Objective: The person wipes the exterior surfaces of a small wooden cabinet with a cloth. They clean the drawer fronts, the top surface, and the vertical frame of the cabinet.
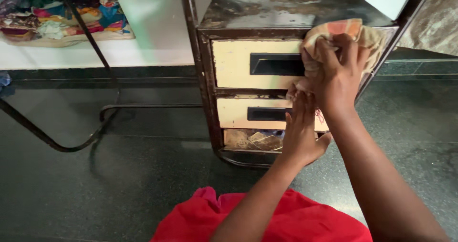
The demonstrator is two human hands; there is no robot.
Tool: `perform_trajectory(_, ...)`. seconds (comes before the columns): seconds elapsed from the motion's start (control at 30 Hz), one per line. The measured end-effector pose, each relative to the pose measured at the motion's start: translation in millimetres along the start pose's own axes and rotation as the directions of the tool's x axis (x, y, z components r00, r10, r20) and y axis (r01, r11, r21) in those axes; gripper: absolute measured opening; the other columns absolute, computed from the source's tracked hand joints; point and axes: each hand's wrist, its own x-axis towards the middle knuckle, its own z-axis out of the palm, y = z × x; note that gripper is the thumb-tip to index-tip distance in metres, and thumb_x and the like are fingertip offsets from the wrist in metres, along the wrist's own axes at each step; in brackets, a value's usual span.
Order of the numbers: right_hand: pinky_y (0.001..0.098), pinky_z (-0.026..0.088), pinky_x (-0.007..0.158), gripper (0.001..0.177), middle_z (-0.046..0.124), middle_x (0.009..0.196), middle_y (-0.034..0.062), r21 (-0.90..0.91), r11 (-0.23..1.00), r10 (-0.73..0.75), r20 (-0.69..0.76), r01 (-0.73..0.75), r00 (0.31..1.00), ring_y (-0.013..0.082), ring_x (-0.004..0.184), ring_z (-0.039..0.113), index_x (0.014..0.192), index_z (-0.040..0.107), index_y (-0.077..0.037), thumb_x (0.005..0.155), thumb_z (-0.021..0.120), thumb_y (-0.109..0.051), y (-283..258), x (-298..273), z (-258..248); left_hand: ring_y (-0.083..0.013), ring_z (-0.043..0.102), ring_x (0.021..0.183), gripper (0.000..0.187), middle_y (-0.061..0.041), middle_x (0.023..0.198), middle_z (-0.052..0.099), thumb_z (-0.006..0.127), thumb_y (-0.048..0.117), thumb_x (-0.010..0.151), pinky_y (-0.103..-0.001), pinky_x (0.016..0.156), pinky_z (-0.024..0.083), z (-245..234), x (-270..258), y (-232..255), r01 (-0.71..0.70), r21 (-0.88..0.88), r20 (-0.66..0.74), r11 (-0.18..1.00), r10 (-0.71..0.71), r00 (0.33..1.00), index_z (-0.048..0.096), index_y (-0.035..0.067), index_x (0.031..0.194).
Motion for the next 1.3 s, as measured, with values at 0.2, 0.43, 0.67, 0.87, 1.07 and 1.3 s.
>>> perform_trajectory(0.2, 0.0413, 0.051, 0.104, 0.036, 0.058, 0.139, 0.0131, -0.01, 0.998, -0.067, 0.086, 0.068, 0.994, 0.0347, 0.124, 0.052, 0.129, 0.074, -0.008, 0.094, 0.078, -0.005, -41, 9, 23, -0.0452, 0.005, 0.161, 0.113, -0.025, 0.174, 0.001, 0.079, 0.039, 0.082, -0.075, 0.113, 0.023, -23, -7, -18, 0.092, -0.032, 0.026, 0.995, -0.092, 0.995, 0.009, 0.011, 0.166)
perform_trajectory(0.43, 0.044, 0.05, 0.096, 0.05, 0.059, 0.135, 0.0167, 0.081, 0.988, -0.141, 0.069, 0.135, 0.988, 0.0394, 0.113, 0.053, 0.125, 0.074, -0.006, 0.076, 0.071, 0.0, -98, 24, 55, -0.0455, 0.022, 0.159, 0.103, -0.021, 0.173, 0.018, 0.08, 0.035, 0.081, -0.075, 0.116, 0.025, -37, -23, -54, 0.109, -0.007, -0.06, 0.994, -0.109, 0.992, 0.025, 0.012, 0.164)
perform_trajectory(0.67, 0.0419, 0.05, 0.101, 0.047, 0.06, 0.135, 0.0106, 0.005, 0.962, -0.272, 0.049, 0.273, 0.961, 0.0354, 0.111, 0.055, 0.124, 0.075, -0.014, 0.08, 0.068, 0.001, -125, 28, 87, -0.0499, 0.03, 0.154, 0.096, -0.026, 0.167, 0.028, 0.08, 0.039, 0.086, -0.074, 0.113, 0.031, -65, -33, -67, 0.004, -0.091, -0.236, 0.996, -0.026, 0.971, 0.029, 0.006, 0.16)
perform_trajectory(0.87, 0.0357, 0.054, 0.099, 0.056, 0.059, 0.137, 0.0061, 0.159, 0.859, -0.512, 0.227, 0.487, 0.829, 0.0294, 0.112, 0.055, 0.133, 0.074, -0.015, 0.079, 0.068, 0.0, -145, 34, 104, -0.0485, 0.043, 0.148, 0.082, -0.024, 0.159, 0.044, 0.077, 0.039, 0.09, -0.066, 0.116, 0.038, -66, -33, -65, -0.052, -0.136, -0.303, 0.989, 0.008, 0.953, 0.039, 0.005, 0.155)
perform_trajectory(1.07, 0.037, 0.049, 0.088, 0.058, 0.058, 0.141, 0.0026, 0.125, 0.883, -0.47, 0.224, 0.453, 0.854, 0.0256, 0.108, 0.053, 0.134, 0.075, -0.02, 0.079, 0.075, -0.002, -140, 40, 84, -0.0518, 0.039, 0.148, 0.088, -0.029, 0.162, 0.036, 0.078, 0.034, 0.089, -0.067, 0.116, 0.035, -68, -33, -62, -0.025, -0.084, -0.277, 0.996, 0.001, 0.961, 0.034, 0.001, 0.158)
perform_trajectory(1.3, 0.041, 0.046, 0.095, 0.053, 0.063, 0.138, 0.0044, 0.153, 0.917, -0.386, 0.111, 0.368, 0.916, 0.0298, 0.117, 0.055, 0.129, 0.075, -0.019, 0.076, 0.081, -0.018, -110, 46, 61, -0.0528, 0.039, 0.149, 0.097, -0.035, 0.169, 0.025, 0.077, 0.022, 0.083, -0.058, 0.119, 0.039, -67, -34, -52, -0.011, -0.11, -0.21, 0.994, -0.013, 0.978, 0.026, 0.001, 0.163)
